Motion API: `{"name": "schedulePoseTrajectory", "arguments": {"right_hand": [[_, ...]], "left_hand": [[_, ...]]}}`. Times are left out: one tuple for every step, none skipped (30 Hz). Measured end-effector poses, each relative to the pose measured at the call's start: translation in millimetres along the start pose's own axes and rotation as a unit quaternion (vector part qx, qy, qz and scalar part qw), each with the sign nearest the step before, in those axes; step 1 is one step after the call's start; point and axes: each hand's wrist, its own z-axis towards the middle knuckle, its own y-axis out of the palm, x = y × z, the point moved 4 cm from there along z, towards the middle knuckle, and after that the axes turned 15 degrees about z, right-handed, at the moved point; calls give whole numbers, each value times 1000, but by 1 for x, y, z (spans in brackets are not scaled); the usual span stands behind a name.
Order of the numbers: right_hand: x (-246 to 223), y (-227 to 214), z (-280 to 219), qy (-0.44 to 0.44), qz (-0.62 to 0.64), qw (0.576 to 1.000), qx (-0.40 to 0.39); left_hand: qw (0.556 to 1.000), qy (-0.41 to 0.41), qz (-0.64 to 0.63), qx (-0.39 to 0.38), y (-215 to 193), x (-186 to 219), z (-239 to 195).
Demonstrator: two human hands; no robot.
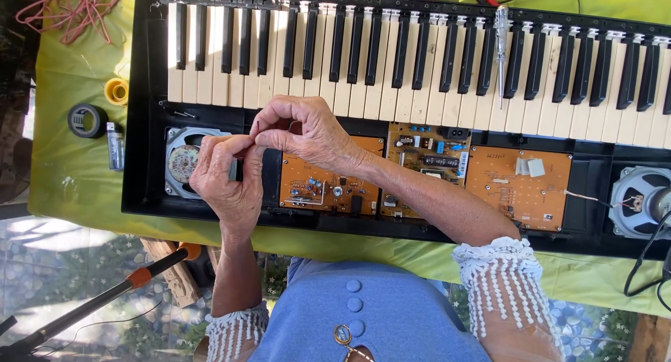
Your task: The person works on the internal electronics of a disassembled keyboard, specifically focusing on a speaker. They handle red wires connected to the speaker, wipe the speaker with a cloth, and then use a screwdriver to tighten screws on the speaker terminals.
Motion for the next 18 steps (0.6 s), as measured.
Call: {"name": "schedulePoseTrajectory", "arguments": {"right_hand": [[1,1,1,0,0,1000,0],[3,1,1,3,5,1000,10],[5,1,2,6,11,1000,19],[3,3,2,7,12,1000,18],[2,4,3,1,8,1000,27],[0,6,3,-5,5,999,36],[0,6,4,-4,8,999,32],[0,7,4,-6,1,1000,30],[1,8,4,-7,-7,1000,27],[3,9,5,-5,-3,1000,23],[3,11,6,-21,-27,999,12],[4,13,6,-38,-50,998,2],[5,14,7,-35,-48,998,-5],[5,14,8,-44,-61,997,-9],[5,14,8,-53,-75,996,-8],[8,12,10,-52,-73,996,-12],[12,10,12,-42,-81,996,-12],[16,7,14,-32,-89,995,-12]], "left_hand": [[1000,0,0,0,0,0,1],[1000,2,0,-5,0,1,2],[1000,3,2,-10,-1,1,2],[1000,2,3,-9,-2,2,2],[1000,1,1,-12,-3,2,2],[1000,0,-1,-14,-4,2,2],[1000,-1,3,-14,-6,3,4],[1000,5,11,-11,-8,5,5],[1000,9,21,-8,-10,6,6],[1000,7,26,-8,-10,4,6],[999,11,36,-3,-10,3,4],[999,15,45,2,-11,2,3],[999,11,52,6,-12,0,0],[999,15,50,11,-13,-2,-2],[999,21,45,15,-12,-4,-4],[998,19,49,16,-12,-7,-6],[998,31,49,27,-12,-10,-9],[997,42,49,37,-11,-12,-12]]}}
